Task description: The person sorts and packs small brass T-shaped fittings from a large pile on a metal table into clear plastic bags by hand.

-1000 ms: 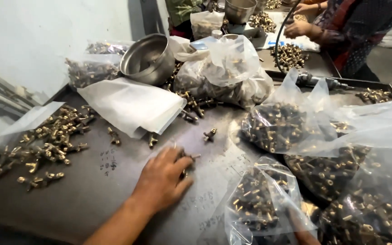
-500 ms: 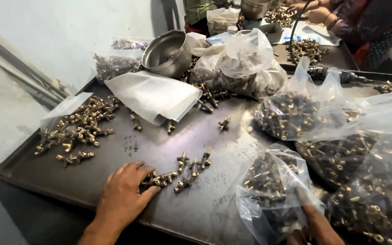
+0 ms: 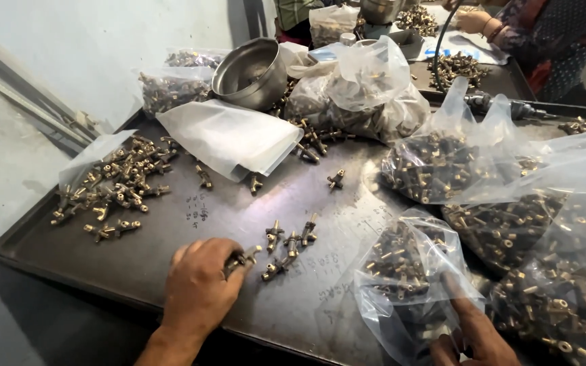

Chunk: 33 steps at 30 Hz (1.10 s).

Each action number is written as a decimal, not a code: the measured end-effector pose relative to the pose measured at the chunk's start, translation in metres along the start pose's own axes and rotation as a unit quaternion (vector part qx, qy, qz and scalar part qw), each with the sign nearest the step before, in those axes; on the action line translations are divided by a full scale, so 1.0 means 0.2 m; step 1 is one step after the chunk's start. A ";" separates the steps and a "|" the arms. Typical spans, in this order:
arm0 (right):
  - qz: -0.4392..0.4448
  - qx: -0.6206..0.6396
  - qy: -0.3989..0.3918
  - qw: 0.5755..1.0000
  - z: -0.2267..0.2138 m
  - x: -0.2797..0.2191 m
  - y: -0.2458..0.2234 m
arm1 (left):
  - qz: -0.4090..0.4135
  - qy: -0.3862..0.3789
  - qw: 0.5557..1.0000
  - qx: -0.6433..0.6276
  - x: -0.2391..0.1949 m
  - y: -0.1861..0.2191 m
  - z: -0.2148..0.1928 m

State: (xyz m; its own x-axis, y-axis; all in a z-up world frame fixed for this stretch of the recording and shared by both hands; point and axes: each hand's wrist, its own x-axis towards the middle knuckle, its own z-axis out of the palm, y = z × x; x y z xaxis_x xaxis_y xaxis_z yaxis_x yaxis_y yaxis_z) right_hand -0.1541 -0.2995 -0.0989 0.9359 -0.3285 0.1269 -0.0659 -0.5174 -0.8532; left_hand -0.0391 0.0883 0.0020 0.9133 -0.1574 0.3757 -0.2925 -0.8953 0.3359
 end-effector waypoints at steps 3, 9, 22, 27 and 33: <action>-0.024 0.032 -0.009 0.999 0.00 0.01 -0.09 | -0.157 0.010 0.972 -0.176 0.03 0.00 -0.01; -0.059 0.018 -0.018 0.998 -0.01 0.01 -0.08 | -0.255 -0.028 0.772 -0.581 0.02 -0.15 0.14; -0.105 0.060 -0.029 0.992 0.00 0.01 -0.02 | -0.002 -0.041 0.997 -0.061 -0.07 0.18 0.14; -0.186 -0.026 -0.022 0.982 -0.02 0.02 0.07 | -0.025 -0.027 0.995 -0.097 -0.05 0.21 0.12; -0.109 0.098 -0.043 0.988 0.01 0.03 0.09 | -0.049 -0.105 0.993 0.004 0.20 0.36 0.15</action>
State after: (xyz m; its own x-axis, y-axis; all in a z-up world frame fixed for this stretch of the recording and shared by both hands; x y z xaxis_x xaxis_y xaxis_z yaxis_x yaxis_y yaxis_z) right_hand -0.1489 -0.3091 -0.1140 0.9471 -0.1538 0.2819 0.2005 -0.4024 -0.8932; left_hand -0.0155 0.0060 0.0155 0.9764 -0.1524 0.1532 -0.1983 -0.9134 0.3555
